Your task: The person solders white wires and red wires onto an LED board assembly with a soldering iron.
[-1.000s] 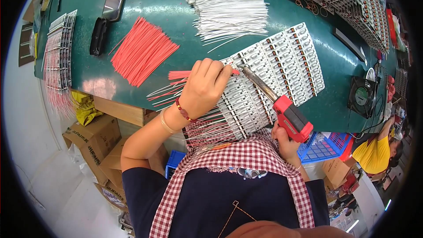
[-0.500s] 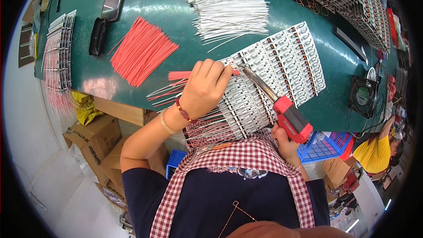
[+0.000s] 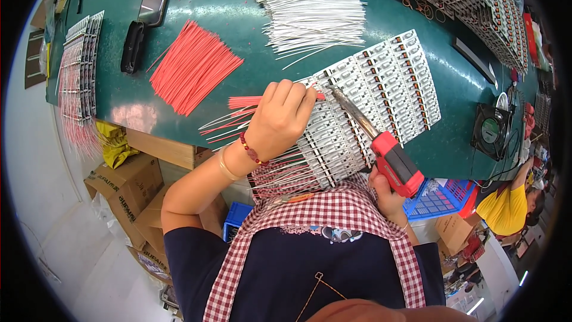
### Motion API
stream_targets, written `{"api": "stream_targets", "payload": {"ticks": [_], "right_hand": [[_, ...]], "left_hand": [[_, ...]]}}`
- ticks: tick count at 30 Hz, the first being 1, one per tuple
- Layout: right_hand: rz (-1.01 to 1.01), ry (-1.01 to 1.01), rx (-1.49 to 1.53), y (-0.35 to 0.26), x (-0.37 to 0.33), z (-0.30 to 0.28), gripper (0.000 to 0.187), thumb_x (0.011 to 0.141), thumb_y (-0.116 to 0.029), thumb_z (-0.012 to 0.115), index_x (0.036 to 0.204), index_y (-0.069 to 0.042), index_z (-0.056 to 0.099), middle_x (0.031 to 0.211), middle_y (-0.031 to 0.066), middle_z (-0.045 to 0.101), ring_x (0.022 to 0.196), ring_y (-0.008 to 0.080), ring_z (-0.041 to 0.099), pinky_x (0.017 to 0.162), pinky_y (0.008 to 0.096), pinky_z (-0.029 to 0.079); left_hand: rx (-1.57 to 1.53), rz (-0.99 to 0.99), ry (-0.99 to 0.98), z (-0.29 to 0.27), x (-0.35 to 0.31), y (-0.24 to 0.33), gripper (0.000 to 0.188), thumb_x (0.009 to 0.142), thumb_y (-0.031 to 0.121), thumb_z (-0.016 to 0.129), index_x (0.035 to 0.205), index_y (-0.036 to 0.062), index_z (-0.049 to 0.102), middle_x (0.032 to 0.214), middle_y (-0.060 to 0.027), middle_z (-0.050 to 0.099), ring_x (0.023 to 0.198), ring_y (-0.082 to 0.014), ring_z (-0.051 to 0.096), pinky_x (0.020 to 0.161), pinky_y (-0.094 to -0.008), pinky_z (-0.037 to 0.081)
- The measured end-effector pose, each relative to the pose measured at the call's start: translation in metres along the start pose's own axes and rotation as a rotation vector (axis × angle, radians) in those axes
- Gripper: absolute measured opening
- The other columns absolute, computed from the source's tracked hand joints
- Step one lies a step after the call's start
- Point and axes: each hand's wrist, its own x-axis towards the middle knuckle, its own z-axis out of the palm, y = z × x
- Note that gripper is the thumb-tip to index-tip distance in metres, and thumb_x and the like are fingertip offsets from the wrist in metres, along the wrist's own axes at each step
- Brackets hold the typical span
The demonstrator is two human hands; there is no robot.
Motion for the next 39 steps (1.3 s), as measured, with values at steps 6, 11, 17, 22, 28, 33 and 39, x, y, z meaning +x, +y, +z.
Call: {"api": "stream_targets", "payload": {"ticks": [6, 11, 17, 22, 28, 33, 39], "right_hand": [[0.054, -0.067, 0.121, 0.005, -0.009, -0.006, 0.026, 0.092, -0.013, 0.067, 0.114, 0.0, 0.067, 0.105, 0.0118, 0.069, 0.092, 0.0217, 0.067, 0.081, 0.0348, 0.053], [0.033, -0.077, 0.176, 0.009, -0.011, -0.006, 0.03, 0.094, -0.012, 0.065, 0.122, 0.001, 0.063, 0.112, 0.0116, 0.067, 0.102, 0.0208, 0.064, 0.088, 0.0349, 0.051], [0.051, -0.007, 0.241, 0.004, -0.012, -0.004, 0.034, 0.095, -0.016, 0.064, 0.123, 0.003, 0.061, 0.112, 0.0095, 0.066, 0.102, 0.0192, 0.062, 0.09, 0.0344, 0.049], [-0.017, 0.055, 0.215, -0.004, -0.01, -0.002, 0.048, 0.095, -0.028, 0.062, 0.129, 0.004, 0.05, 0.08, 0.0073, 0.056, 0.061, 0.0135, 0.051, 0.058, 0.0293, 0.046], [0.027, 0.012, 0.242, 0.003, -0.016, -0.006, 0.05, 0.096, -0.03, 0.063, 0.13, 0.004, 0.049, 0.08, 0.0074, 0.056, 0.062, 0.0133, 0.051, 0.058, 0.0289, 0.045], [0.041, -0.067, 0.228, 0.003, -0.015, -0.004, 0.042, 0.097, -0.025, 0.06, 0.126, 0.005, 0.051, 0.079, 0.0082, 0.056, 0.062, 0.0136, 0.051, 0.058, 0.0287, 0.044], [0.13, -0.1, 0.303, 0.001, -0.013, -0.01, 0.02, 0.094, -0.013, 0.064, 0.108, 0.001, 0.065, 0.09, 0.0018, 0.063, 0.082, 0.0109, 0.058, 0.074, 0.0288, 0.048]], "left_hand": [[0.01, 0.002, -0.009, -0.001, 0.0, 0.0, 0.03, 0.074, 0.002, 0.063, 0.104, -0.0029, 0.064, 0.092, -0.0104, 0.057, 0.081, -0.0244, 0.055, 0.069, -0.0345, 0.044], [0.022, -0.017, 0.005, -0.002, 0.0, 0.001, 0.029, 0.075, 0.002, 0.063, 0.103, -0.0016, 0.065, 0.092, -0.01, 0.057, 0.081, -0.0244, 0.055, 0.07, -0.0353, 0.044], [0.042, -0.017, 0.146, -0.009, 0.004, 0.0, 0.028, 0.072, 0.003, 0.063, 0.1, -0.0007, 0.067, 0.09, -0.0083, 0.059, 0.08, -0.0236, 0.058, 0.069, -0.0347, 0.045], [0.022, 0.093, 0.218, -0.013, 0.002, 0.007, 0.031, 0.069, 0.005, 0.064, 0.099, -0.0009, 0.068, 0.086, -0.0063, 0.062, 0.074, -0.0218, 0.058, 0.065, -0.0337, 0.044], [0.022, 0.061, 0.095, -0.003, -0.005, 0.008, 0.028, 0.07, 0.005, 0.063, 0.098, 0.0001, 0.068, 0.084, -0.0045, 0.06, 0.073, -0.0201, 0.056, 0.065, -0.033, 0.043], [0.05, 0.043, 0.075, -0.001, -0.006, 0.01, 0.028, 0.07, 0.003, 0.064, 0.097, 0.0007, 0.069, 0.082, -0.0038, 0.058, 0.071, -0.0194, 0.054, 0.063, -0.0324, 0.041], [0.043, 0.029, 0.06, 0.0, -0.005, 0.012, 0.028, 0.07, 0.002, 0.064, 0.097, 0.0001, 0.068, 0.083, -0.0046, 0.056, 0.072, -0.0196, 0.053, 0.063, -0.0326, 0.041]]}}
